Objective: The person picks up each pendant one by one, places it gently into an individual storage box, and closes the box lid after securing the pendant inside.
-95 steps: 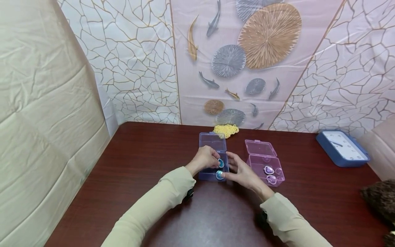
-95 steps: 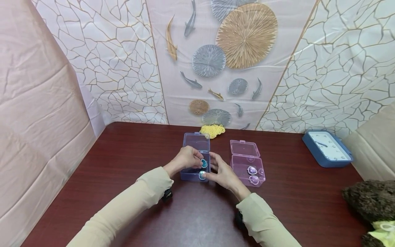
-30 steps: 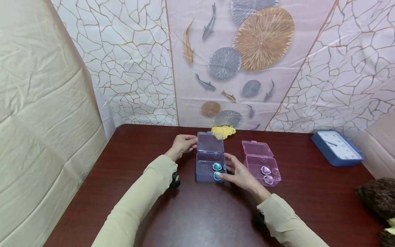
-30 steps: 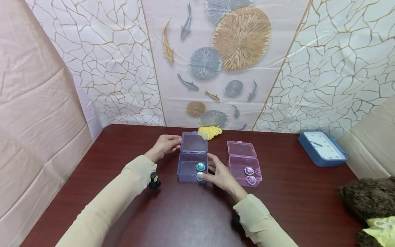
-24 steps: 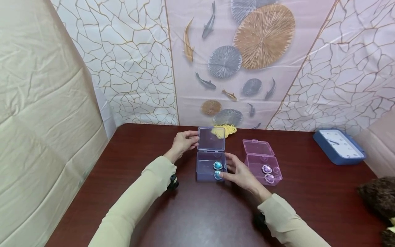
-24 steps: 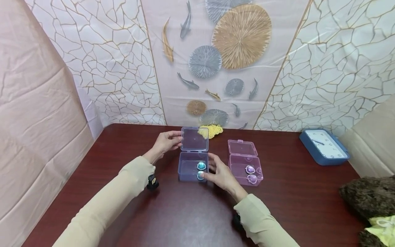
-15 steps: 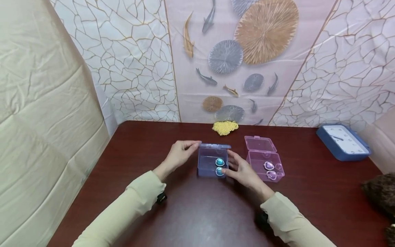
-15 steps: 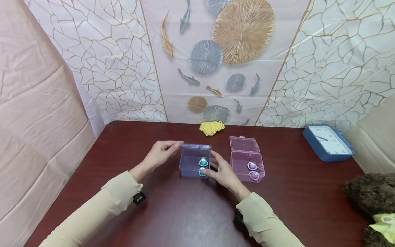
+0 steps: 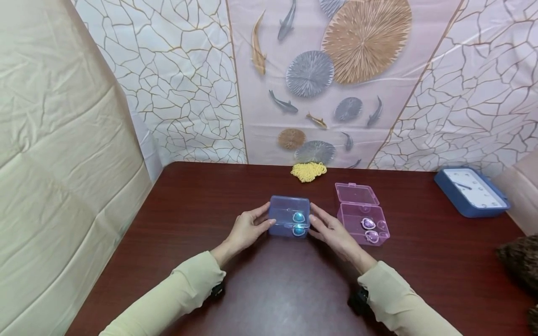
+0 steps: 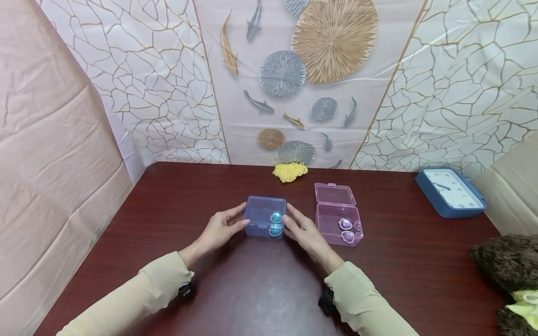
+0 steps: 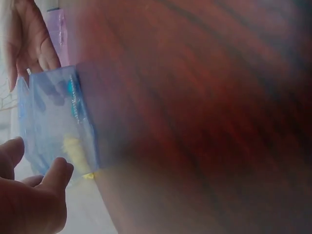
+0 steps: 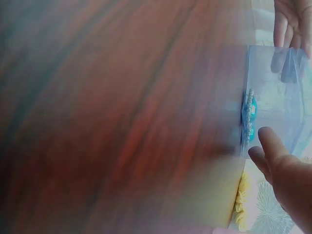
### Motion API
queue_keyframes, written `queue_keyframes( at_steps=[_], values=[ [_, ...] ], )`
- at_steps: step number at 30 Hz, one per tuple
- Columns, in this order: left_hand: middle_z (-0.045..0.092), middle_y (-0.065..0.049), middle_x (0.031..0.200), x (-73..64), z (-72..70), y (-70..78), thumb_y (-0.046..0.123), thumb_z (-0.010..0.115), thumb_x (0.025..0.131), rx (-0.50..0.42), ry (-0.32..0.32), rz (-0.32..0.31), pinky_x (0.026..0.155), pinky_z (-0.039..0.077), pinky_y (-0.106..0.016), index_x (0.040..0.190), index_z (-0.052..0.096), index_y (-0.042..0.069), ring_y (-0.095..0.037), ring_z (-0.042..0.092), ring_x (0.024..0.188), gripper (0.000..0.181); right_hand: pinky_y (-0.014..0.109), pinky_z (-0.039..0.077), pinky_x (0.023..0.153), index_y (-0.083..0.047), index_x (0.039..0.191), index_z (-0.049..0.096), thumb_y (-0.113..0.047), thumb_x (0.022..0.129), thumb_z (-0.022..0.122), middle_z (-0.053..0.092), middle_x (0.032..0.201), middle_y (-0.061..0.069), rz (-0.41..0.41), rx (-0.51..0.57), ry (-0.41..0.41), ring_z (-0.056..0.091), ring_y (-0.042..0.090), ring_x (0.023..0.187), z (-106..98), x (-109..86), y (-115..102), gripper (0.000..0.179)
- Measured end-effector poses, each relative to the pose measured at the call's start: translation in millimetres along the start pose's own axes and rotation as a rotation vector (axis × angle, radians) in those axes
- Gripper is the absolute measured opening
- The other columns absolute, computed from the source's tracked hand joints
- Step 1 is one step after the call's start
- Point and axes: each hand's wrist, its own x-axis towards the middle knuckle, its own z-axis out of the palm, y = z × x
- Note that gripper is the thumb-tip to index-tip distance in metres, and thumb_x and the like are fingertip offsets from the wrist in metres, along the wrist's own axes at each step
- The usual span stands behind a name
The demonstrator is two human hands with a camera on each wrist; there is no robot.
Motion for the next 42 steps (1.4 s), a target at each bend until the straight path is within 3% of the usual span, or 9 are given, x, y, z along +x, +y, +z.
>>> queue_keyframes(
  at_steps=[8,19,27,36,42],
  values=[
    [0.048,-0.02,0.137,0.2,8.5,0.1,0.004,0.065,0.088,-0.112,0.005,-0.014,0.089,0.052,-0.031,0.14,0.041,0.001,-0.031,0.053,0.119,0.057,0.029,0.041,0.1,0.002,0.149,0.012,-0.006,0.096,0.051,0.019,0.15,0.029,-0.03,-0.085,0.011,0.028,0.039,0.136,-2,-1.7,0,0.066],
    [0.043,-0.018,0.142,-1.7,17.3,8.5,-0.001,0.063,0.087,-0.246,0.037,-0.056,0.093,0.049,-0.032,0.139,0.04,-0.002,-0.031,0.048,0.125,0.057,0.032,0.037,0.102,0.0,0.149,0.01,-0.003,0.096,0.05,0.016,0.152,0.028,-0.036,-0.071,0.004,0.025,0.04,0.136,-4,-3.9,-4,0.067],
    [0.046,-0.019,0.139,-1.4,20.0,10.5,-0.001,0.063,0.087,-0.243,0.055,-0.056,0.094,0.049,-0.033,0.139,0.042,-0.001,-0.031,0.049,0.123,0.056,0.038,0.031,0.106,0.002,0.149,0.009,-0.005,0.097,0.049,0.01,0.154,0.023,-0.019,-0.078,0.01,0.02,0.037,0.139,-4,-6.2,-8,0.066],
    [0.045,-0.022,0.139,-2.9,14.8,8.8,0.001,0.063,0.088,-0.175,0.071,-0.098,0.096,0.049,-0.038,0.14,0.041,0.0,-0.033,0.047,0.126,0.056,0.044,0.027,0.11,0.004,0.148,0.011,-0.004,0.096,0.05,0.017,0.152,0.027,-0.007,-0.069,0.044,0.023,0.037,0.139,2,-1.1,-8,0.065],
    [0.044,-0.025,0.14,2.9,10.0,21.2,0.001,0.064,0.086,-0.134,0.143,-0.052,0.102,0.043,-0.042,0.14,0.037,-0.005,-0.037,0.045,0.127,0.061,0.04,0.035,0.105,0.008,0.144,0.023,-0.003,0.092,0.056,0.03,0.145,0.03,-0.088,-0.22,0.153,0.035,0.04,0.133,-4,-10.5,-22,0.062]
  ],
)
